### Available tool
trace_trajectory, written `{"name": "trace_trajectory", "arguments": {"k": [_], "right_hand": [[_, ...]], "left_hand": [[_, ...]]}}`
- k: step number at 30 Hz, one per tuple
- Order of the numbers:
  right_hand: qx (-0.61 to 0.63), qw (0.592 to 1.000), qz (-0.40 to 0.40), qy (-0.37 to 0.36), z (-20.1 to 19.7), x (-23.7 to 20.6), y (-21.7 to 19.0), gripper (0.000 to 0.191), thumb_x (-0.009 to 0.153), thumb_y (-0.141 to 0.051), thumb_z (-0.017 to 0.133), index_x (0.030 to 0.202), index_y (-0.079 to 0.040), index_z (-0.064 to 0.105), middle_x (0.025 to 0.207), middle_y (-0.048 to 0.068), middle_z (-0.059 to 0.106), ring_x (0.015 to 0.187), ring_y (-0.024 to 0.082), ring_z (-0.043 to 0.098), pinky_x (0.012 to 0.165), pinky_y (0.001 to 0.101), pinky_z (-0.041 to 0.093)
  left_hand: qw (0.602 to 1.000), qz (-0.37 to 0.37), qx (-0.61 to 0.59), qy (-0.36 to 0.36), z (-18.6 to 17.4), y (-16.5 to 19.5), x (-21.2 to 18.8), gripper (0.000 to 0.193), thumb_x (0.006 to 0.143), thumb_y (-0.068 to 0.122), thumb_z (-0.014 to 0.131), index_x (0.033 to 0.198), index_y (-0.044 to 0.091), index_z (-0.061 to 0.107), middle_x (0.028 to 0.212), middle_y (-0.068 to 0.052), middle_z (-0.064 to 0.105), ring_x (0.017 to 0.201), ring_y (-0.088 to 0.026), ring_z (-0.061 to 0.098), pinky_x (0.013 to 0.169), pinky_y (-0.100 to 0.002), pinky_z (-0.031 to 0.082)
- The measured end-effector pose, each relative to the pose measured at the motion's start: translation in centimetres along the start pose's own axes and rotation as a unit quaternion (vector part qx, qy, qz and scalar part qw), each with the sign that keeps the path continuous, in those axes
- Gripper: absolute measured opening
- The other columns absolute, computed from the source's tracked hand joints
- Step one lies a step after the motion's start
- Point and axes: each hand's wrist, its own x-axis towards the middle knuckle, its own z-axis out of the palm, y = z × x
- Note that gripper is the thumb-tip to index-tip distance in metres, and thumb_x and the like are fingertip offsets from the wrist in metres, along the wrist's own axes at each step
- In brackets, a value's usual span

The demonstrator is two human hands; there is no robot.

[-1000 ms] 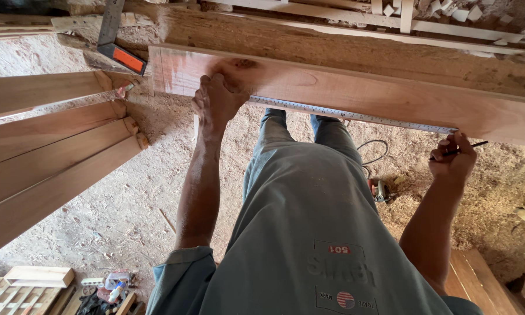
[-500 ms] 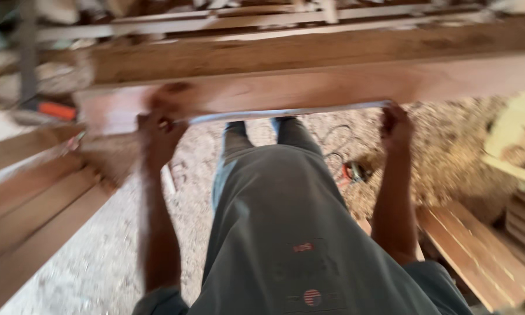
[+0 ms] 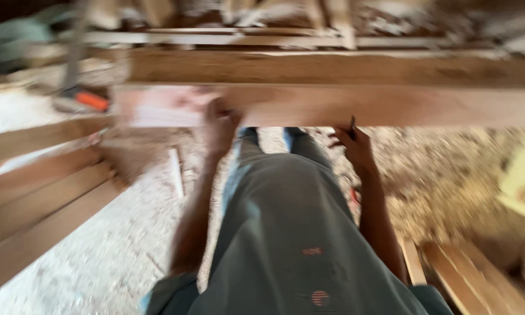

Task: The person measures and marks wooden planks using a metal ruler and a pencil. They repeatedly position the ruler, mark measurements, and move between planks in a woodshop environment.

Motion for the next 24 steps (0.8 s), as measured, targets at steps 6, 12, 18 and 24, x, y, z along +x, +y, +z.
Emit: {"name": "trace_trajectory", "arguments": {"k": [6,12,18,24], "right_hand": [[-0.080,0.996,0.029,-0.030,1.3,-1.8,3.2,0.026,0.101,-0.015,0.068,0.112,0.008,0.070,0.100,0.013,0.075,0.083,0.019,0.071,0.074,0.0346,0.060],[-0.142,0.981,0.117,0.067,-1.5,-5.9,4.8,0.028,0.099,-0.016,0.067,0.118,0.005,0.070,0.100,0.014,0.076,0.080,0.023,0.075,0.073,0.0347,0.057],[-0.118,0.980,0.142,0.068,-3.7,-8.1,8.9,0.031,0.099,-0.018,0.065,0.120,0.005,0.069,0.102,0.016,0.076,0.084,0.023,0.075,0.075,0.0364,0.061],[-0.122,0.977,0.158,0.078,-3.7,-10.8,10.8,0.033,0.097,-0.022,0.067,0.119,0.002,0.072,0.100,0.014,0.077,0.081,0.022,0.075,0.075,0.0359,0.060]], "left_hand": [[0.898,0.359,0.199,0.158,0.3,2.7,-0.5,0.049,0.088,0.030,0.069,0.127,0.004,0.055,0.118,-0.021,0.057,0.110,-0.037,0.054,0.093,-0.055,0.044],[0.830,0.103,0.066,0.545,-16.0,1.3,6.1,0.045,0.087,0.025,0.069,0.124,0.005,0.057,0.118,-0.019,0.060,0.109,-0.034,0.057,0.091,-0.052,0.048],[0.925,-0.094,-0.192,0.315,-24.4,-1.4,8.2,0.041,0.085,0.020,0.068,0.122,0.005,0.060,0.118,-0.018,0.062,0.107,-0.031,0.060,0.089,-0.048,0.051],[0.911,-0.028,-0.288,0.294,-24.3,-3.9,3.8,0.037,0.084,0.015,0.068,0.119,0.005,0.063,0.118,-0.017,0.065,0.106,-0.028,0.063,0.087,-0.044,0.054]]}}
